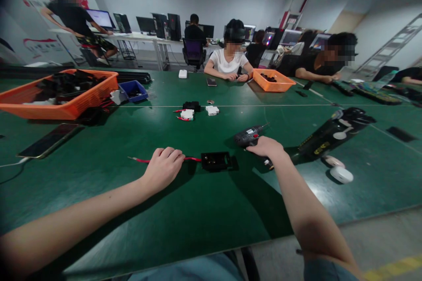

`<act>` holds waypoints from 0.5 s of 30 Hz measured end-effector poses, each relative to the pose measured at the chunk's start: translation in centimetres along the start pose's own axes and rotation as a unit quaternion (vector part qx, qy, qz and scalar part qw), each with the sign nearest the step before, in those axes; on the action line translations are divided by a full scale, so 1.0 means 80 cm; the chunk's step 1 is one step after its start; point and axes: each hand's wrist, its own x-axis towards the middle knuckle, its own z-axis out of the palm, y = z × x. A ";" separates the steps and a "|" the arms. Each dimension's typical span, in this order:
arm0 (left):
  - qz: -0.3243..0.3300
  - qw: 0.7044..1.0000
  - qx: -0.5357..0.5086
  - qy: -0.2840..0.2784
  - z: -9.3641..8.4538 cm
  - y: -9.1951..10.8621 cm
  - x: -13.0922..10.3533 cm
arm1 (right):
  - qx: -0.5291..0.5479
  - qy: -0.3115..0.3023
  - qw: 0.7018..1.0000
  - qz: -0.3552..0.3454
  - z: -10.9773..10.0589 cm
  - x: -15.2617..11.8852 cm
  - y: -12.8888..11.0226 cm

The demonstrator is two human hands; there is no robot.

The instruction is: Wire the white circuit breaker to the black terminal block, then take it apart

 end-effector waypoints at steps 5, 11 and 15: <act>-0.006 1.000 0.002 0.000 0.000 0.000 -0.001 | 0.031 0.000 1.000 0.002 0.010 0.002 -0.001; -0.012 1.000 -0.002 0.004 0.003 -0.001 -0.005 | 0.082 0.006 0.997 0.003 -0.001 -0.016 -0.011; -0.014 1.000 -0.010 0.008 0.005 -0.003 -0.006 | 0.169 0.018 0.985 0.000 -0.009 -0.029 -0.023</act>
